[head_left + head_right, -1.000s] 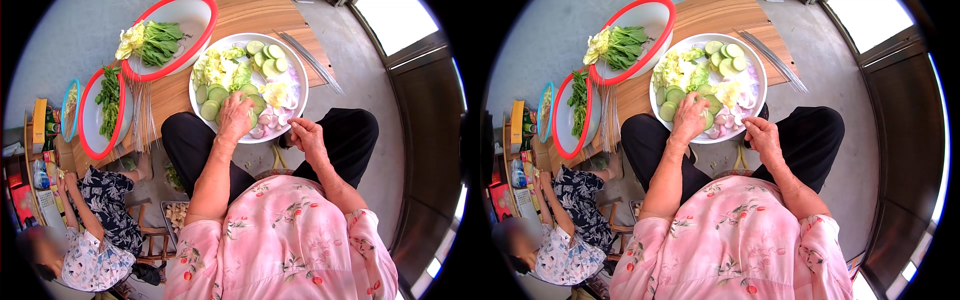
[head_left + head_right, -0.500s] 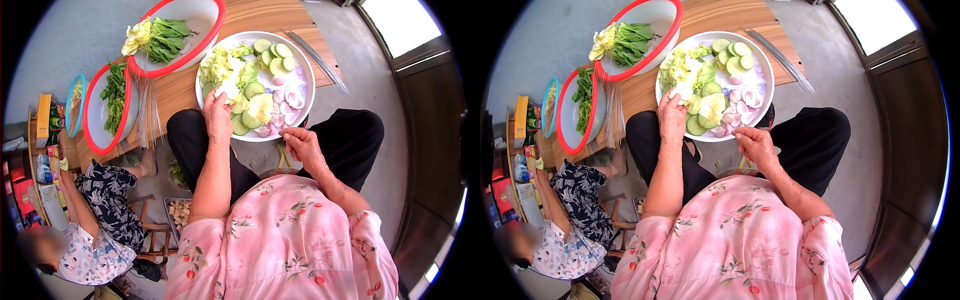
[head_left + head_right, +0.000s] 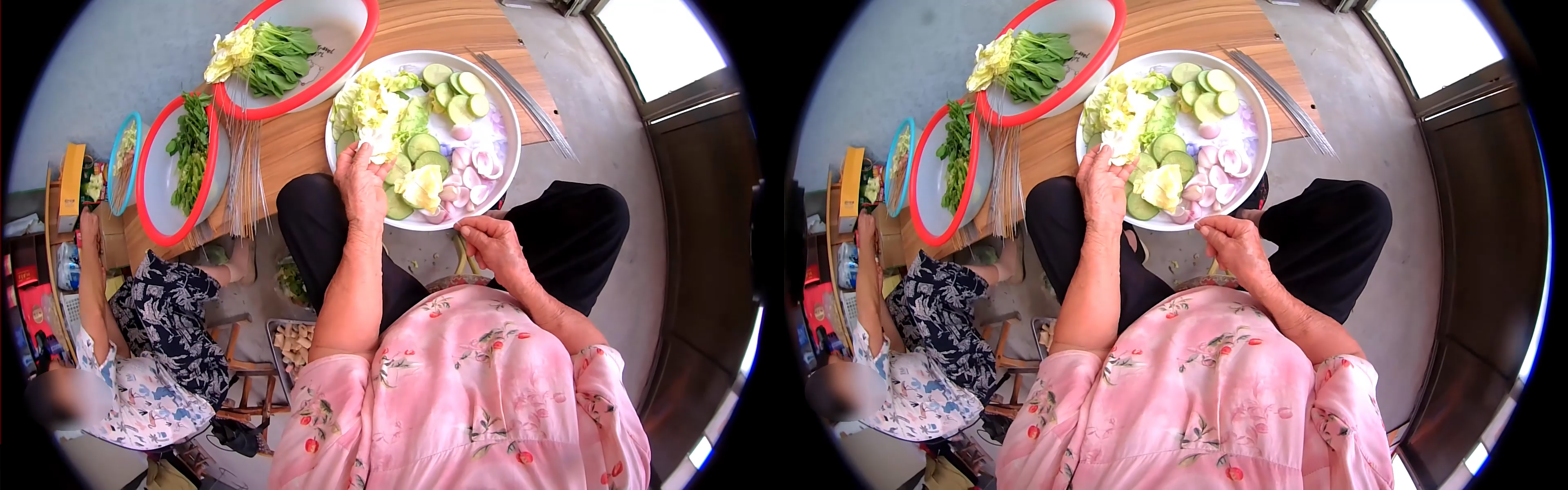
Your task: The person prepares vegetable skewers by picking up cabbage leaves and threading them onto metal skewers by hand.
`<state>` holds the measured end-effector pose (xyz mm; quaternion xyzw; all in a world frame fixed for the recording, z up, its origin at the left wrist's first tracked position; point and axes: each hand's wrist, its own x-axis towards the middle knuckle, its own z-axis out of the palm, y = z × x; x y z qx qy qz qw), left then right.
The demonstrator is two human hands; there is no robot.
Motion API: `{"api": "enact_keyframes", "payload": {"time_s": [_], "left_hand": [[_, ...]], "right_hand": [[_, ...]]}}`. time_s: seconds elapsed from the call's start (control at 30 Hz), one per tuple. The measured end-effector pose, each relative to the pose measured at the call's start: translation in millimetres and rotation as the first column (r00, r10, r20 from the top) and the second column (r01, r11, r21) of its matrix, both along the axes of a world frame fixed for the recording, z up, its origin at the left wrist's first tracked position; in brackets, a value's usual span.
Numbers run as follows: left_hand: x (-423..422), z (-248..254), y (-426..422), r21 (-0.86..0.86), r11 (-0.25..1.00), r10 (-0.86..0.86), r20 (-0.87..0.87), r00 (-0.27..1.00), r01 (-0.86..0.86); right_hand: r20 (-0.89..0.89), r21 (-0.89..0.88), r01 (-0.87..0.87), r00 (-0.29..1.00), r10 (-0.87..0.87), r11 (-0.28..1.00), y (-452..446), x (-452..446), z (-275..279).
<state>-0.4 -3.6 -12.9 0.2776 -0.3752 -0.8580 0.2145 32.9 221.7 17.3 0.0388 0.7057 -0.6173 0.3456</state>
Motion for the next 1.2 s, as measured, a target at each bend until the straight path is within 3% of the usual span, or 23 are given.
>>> {"api": "enact_keyframes", "payload": {"time_s": [0.43,1.03,1.2], "left_hand": [[1,-2,10,0.037,0.999,0.006,0.041,0.999,-0.007],[1,3,10,0.081,0.994,-0.072,0.046,0.996,0.068],[4,8,5,0.101,0.992,-0.083,0.054,0.995,0.077]], "right_hand": [[-0.064,-0.013,0.018,0.998,-0.019,1.000,2,2,-12],[-0.021,-0.099,0.097,0.995,-0.100,0.990,-3,3,-16],[-0.102,-0.082,0.091,0.990,-0.099,0.992,-6,4,-20]]}}
